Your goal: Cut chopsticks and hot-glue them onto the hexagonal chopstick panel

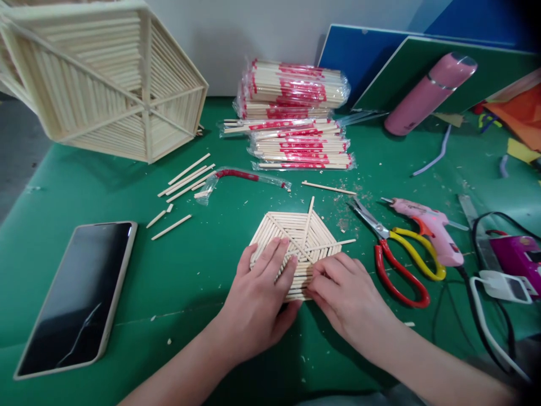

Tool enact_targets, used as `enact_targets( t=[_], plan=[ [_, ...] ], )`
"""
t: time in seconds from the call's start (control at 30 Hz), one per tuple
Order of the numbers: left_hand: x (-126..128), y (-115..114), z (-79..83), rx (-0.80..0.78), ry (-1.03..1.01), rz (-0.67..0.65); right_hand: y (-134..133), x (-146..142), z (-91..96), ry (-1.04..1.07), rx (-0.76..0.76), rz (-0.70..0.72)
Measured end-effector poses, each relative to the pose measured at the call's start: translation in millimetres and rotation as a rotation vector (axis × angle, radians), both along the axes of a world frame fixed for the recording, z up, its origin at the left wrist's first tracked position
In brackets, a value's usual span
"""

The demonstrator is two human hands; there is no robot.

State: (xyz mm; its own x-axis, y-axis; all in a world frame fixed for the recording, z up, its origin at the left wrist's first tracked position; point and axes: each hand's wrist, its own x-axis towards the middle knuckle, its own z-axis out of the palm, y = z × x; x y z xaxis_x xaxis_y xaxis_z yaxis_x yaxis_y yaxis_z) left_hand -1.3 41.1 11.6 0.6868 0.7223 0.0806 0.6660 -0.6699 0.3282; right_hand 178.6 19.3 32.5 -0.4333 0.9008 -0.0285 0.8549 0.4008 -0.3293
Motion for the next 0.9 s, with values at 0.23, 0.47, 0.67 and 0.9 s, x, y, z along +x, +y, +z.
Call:
enact_targets(
  t=[0.23, 0.47, 0.67, 0.9],
  plan=[
    [0.3, -1.3, 0.4, 0.006, -0.012, 0.021, -0.2, 0.2, 0.8, 0.022, 0.024, -0.026],
    [0.7, -4.8, -0.5, 0.033, -0.008, 0.034, 0.1, 4.7, -0.1, 0.091, 0.051, -0.021],
    [1.9, -4.7, -0.4, 0.019, 0.004, 0.053, 1.8, 6.7, 3.6, 0.104, 0.050, 0.000],
    [1.5, -3.7, 0.3, 0.012, 0.001, 0.036, 4.5, 4.0, 9.0, 0.067, 0.035, 0.038]
  ],
)
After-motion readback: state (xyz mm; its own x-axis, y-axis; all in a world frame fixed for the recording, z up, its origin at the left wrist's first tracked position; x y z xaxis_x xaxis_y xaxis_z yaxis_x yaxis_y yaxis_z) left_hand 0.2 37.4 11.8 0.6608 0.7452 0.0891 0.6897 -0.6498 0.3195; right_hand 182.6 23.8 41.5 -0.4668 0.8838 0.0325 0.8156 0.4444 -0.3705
